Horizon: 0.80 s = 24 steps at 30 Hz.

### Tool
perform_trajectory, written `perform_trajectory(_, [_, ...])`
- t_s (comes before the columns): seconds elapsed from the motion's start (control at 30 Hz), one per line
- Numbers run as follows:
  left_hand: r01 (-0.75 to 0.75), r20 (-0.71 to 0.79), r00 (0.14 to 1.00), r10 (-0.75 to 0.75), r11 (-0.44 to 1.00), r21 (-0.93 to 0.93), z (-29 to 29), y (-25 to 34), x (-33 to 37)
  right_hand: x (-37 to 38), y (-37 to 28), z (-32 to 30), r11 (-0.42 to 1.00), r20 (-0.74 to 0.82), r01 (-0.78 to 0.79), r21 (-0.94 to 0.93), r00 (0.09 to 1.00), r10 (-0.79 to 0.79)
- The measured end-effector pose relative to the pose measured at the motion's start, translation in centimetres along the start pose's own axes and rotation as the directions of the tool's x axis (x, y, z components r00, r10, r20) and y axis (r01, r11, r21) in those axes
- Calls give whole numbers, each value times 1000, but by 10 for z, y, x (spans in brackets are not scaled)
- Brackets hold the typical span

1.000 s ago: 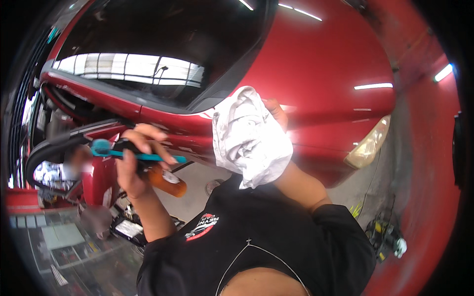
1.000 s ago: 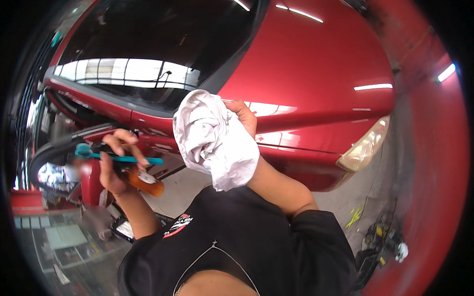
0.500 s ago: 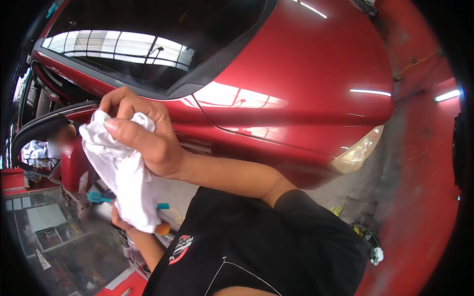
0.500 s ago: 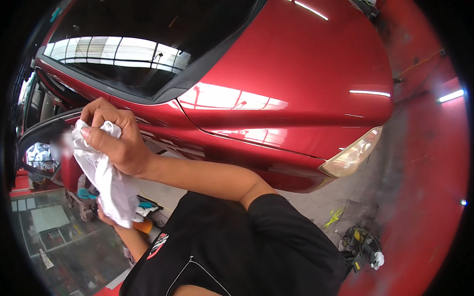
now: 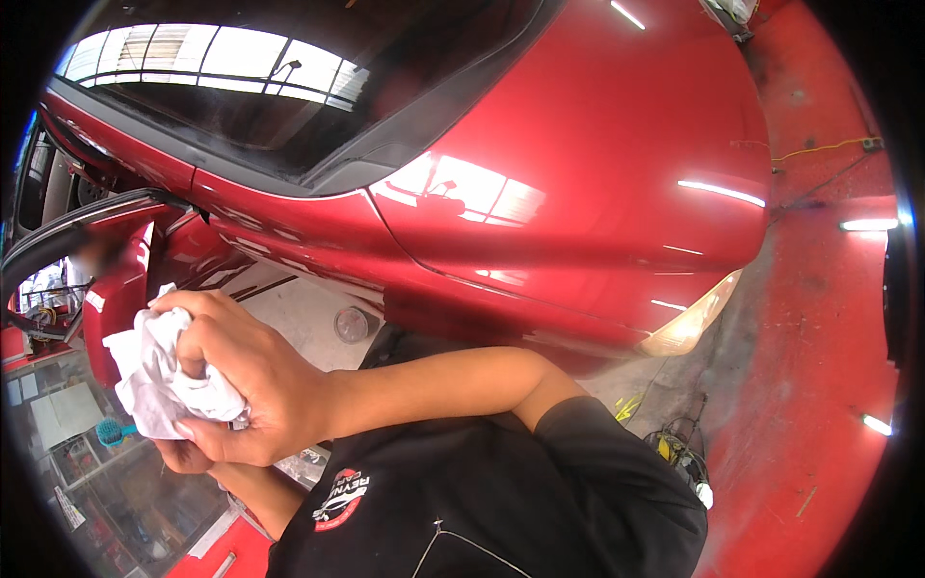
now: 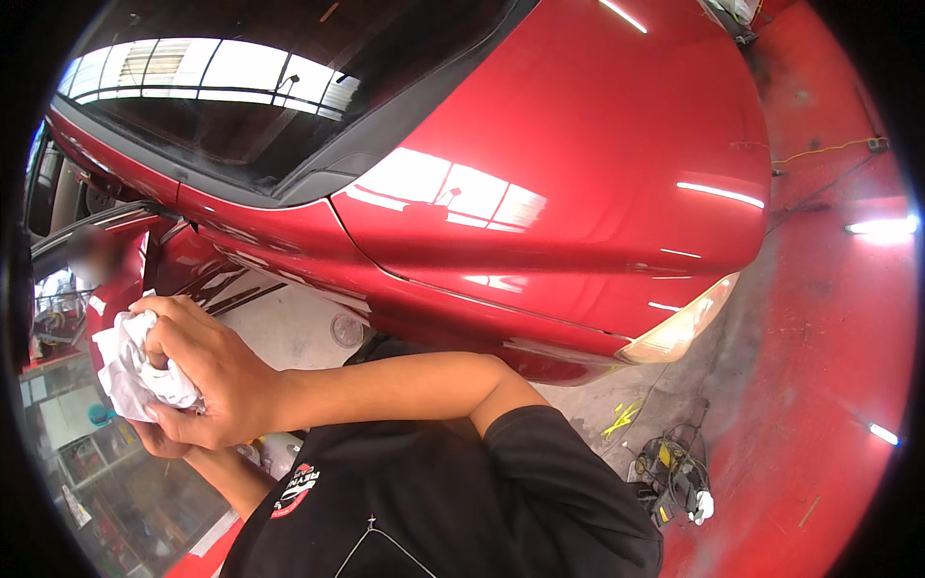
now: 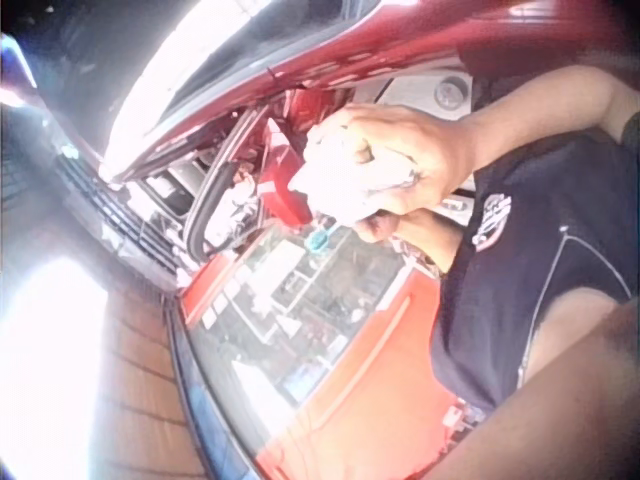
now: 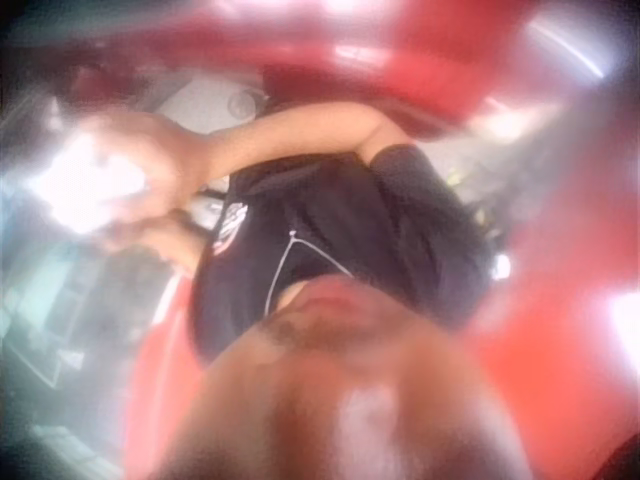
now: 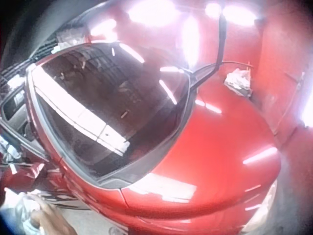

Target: The person cleans the window seals and glass of a red car using a toothbrush and a white cloth. They apply a liquid from a small bottle to the brush and wipe the treated areas, working along the edges of the rear and side windows.

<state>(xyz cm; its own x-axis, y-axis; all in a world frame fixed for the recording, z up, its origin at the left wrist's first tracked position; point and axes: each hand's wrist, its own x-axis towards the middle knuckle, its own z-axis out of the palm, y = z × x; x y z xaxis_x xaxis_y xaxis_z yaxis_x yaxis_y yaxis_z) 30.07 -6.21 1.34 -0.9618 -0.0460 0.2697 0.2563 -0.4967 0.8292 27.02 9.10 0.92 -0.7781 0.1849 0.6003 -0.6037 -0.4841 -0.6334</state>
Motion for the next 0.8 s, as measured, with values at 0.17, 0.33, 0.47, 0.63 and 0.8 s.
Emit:
perform_trajectory(0.17, [15,73,997,-21,996,82,-28,-11,33,18,22,-20,999,-39,-28,26,999,29])
perform_trajectory(0.33, [80,231,965,-126,978,195,5,-34,92,79,32,-110,881,236,227,-415,962,-137])
perform_trajectory(0.47, [51,301,947,-111,979,198,-1,-49,134,155,30,-224,472,428,419,-776,899,-95])
perform_trajectory(0.63, [40,319,942,-104,979,201,-14,-53,153,218,21,-317,197,440,397,-896,744,502])
perform_trajectory(0.8, [95,248,959,-140,978,186,-19,-53,148,204,30,-346,57,337,451,-891,571,749])
